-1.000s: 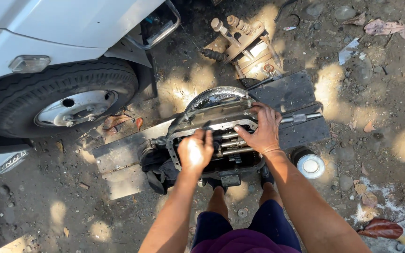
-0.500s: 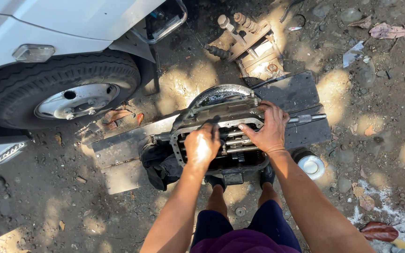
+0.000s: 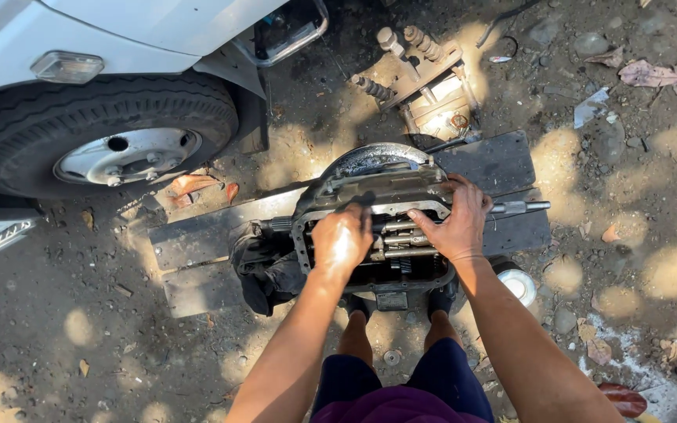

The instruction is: Inspecting and adjusting the internal gears and shafts of a vehicle transmission housing.

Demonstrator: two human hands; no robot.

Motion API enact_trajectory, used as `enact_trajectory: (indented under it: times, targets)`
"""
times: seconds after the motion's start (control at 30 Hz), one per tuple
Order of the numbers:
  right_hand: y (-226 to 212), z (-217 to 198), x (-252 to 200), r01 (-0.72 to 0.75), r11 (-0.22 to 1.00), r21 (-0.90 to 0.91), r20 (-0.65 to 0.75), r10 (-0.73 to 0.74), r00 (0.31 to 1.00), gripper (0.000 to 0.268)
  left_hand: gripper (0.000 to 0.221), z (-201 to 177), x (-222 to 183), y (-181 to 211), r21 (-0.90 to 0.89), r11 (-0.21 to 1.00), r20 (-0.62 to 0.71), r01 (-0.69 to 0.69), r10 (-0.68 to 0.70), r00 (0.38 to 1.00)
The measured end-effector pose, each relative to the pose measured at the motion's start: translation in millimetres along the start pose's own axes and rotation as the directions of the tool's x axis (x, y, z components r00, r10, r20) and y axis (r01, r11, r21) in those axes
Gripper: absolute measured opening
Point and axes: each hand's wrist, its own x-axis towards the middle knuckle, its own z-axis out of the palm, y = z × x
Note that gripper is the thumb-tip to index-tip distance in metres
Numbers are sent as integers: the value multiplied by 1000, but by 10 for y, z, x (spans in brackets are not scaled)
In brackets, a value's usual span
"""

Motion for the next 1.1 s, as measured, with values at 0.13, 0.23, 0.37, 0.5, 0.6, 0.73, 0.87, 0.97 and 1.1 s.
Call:
enact_trajectory:
  times: [0.13, 0.23, 0.37, 0.5, 0.6, 0.73, 0.87, 0.97, 1.1]
  targets:
    - [70, 2, 19, 12, 1000, -23, 2, -12, 1000, 71, 29, -26, 38, 91, -10, 1000, 7, -25, 25, 1000]
    - [-2, -18, 3, 2, 1000, -13, 2, -2, 1000, 68, 31, 179, 123, 147, -35, 998, 0, -56, 56, 998]
    - [31, -20, 13, 21, 999, -42, -5, -21, 1000, 69, 29, 30, 50, -20, 5, 1000, 14, -19, 19, 1000]
    - [57, 6, 12, 31, 999, -36, -14, -31, 999, 72, 29, 144, 138, 122, -18, 999, 3, -42, 42, 999]
    - [41, -10, 1, 36, 999, -34, -21, -37, 999, 73, 29, 91, 68, 46, -27, 999, 21, -45, 46, 999]
    - [55, -27, 21, 36, 999, -34, -28, -37, 999, 71, 28, 216, 134, 46, -36, 998, 32, -59, 61, 998]
    - [61, -3, 13, 42, 999, -35, -30, -43, 999, 72, 32, 149, 123, 66, -3, 998, 27, -59, 59, 998]
    - [57, -20, 6, 29, 999, -33, -26, -30, 999, 72, 30, 79, 78, -75, -10, 999, 86, -42, 43, 995]
    - [21, -23, 30, 36, 999, -24, -27, -36, 999, 70, 27, 159, 158, 64, -36, 996, 70, -79, 81, 994]
